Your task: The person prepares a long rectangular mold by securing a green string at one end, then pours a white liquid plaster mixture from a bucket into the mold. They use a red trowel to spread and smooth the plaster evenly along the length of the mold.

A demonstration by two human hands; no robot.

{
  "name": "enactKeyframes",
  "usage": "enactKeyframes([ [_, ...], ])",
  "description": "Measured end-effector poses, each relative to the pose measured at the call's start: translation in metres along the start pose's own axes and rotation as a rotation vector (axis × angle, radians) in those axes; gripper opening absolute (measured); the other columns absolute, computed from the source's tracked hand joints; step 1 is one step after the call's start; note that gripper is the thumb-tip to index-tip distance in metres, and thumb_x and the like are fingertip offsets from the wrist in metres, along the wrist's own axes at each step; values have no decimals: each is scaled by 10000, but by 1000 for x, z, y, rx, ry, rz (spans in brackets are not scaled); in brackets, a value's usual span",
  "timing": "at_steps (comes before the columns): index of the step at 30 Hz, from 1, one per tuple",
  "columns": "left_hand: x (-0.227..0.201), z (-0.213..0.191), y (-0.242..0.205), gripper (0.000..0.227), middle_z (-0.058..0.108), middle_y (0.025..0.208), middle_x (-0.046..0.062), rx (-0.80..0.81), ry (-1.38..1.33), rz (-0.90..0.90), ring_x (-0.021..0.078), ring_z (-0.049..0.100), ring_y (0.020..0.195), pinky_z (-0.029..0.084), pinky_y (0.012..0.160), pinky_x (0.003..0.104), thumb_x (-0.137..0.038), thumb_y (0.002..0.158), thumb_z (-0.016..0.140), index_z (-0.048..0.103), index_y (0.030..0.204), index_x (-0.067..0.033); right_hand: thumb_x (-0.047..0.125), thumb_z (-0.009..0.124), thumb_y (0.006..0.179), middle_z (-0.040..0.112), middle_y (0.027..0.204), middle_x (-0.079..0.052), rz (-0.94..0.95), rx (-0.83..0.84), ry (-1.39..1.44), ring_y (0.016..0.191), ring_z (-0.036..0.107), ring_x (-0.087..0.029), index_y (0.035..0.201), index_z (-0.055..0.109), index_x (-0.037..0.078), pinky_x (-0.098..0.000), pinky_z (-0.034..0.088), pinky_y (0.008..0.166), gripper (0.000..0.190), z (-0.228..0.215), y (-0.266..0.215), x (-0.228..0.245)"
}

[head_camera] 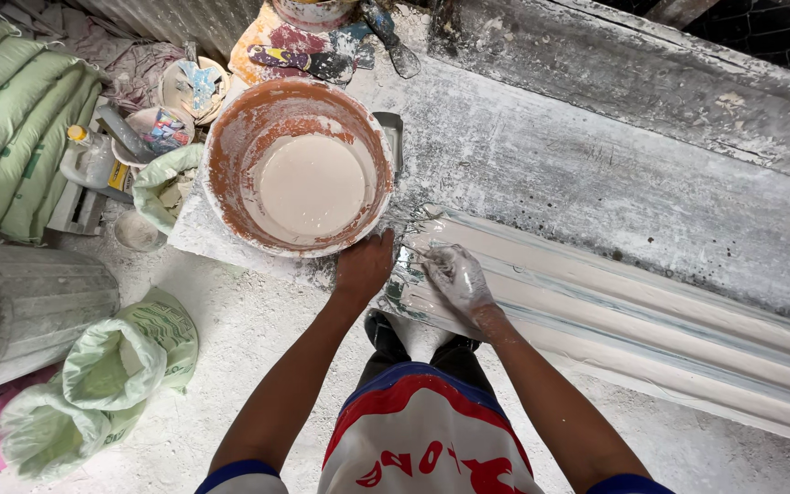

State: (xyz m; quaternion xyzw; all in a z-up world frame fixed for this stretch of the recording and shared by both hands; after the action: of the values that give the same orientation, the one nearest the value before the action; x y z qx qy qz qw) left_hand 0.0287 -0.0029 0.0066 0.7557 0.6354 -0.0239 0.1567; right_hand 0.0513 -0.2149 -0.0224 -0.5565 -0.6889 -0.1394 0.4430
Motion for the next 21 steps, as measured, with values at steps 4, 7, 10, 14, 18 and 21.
enactKeyframes([
  [4,2,-7,-2,266,638,836,70,-60,77,109,251,686,760,578,632,398,-108,917,620,676,1177,-110,285,618,1024,548,1333,-324,-102,-50,-476,1305,480,-452,1242,689,135,-485,345,1161,274,4,-10,12],
  [7,5,-4,-3,386,614,935,62,34,-21,224,234,658,877,571,693,379,-84,903,611,688,1260,-208,291,564,995,544,1435,-278,-23,46,-556,1416,486,-410,1253,678,134,-451,366,1228,323,5,-13,6],
  [10,3,5,-2,398,607,1040,46,160,-49,365,224,633,987,559,782,380,-97,938,587,686,1281,-275,299,546,984,468,1438,-357,-114,69,-663,1410,431,-460,1234,682,135,-493,310,1219,328,2,-13,6],
  [14,-2,19,3,415,598,1135,48,281,33,475,229,612,1036,523,871,424,-88,908,569,684,1259,-277,325,631,914,456,1387,-399,-241,52,-648,1318,420,-557,1255,697,180,-587,308,1128,377,-10,-15,14],
  [18,-3,23,8,352,577,1187,48,339,22,475,238,577,1104,477,955,437,-110,970,545,686,1261,-249,344,578,989,604,1250,-157,-99,23,-526,1232,567,-365,1214,664,154,-492,427,1139,306,-28,-28,19],
  [21,-5,20,14,293,571,1218,40,339,29,503,224,564,1127,449,962,441,-142,977,536,709,1190,-245,364,586,982,580,1291,-140,-49,72,-594,1255,536,-358,1243,672,221,-483,439,1105,310,-35,-35,23],
])
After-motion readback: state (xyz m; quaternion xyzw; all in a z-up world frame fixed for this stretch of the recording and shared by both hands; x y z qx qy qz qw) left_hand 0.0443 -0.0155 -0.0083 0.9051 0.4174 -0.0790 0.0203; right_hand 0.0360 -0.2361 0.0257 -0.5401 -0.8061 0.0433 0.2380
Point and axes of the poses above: each hand's wrist, its own y-axis towards the middle knuckle, its own z-axis out of the palm, x = y × z, the point moved 3 cm from there along y, towards the middle knuckle
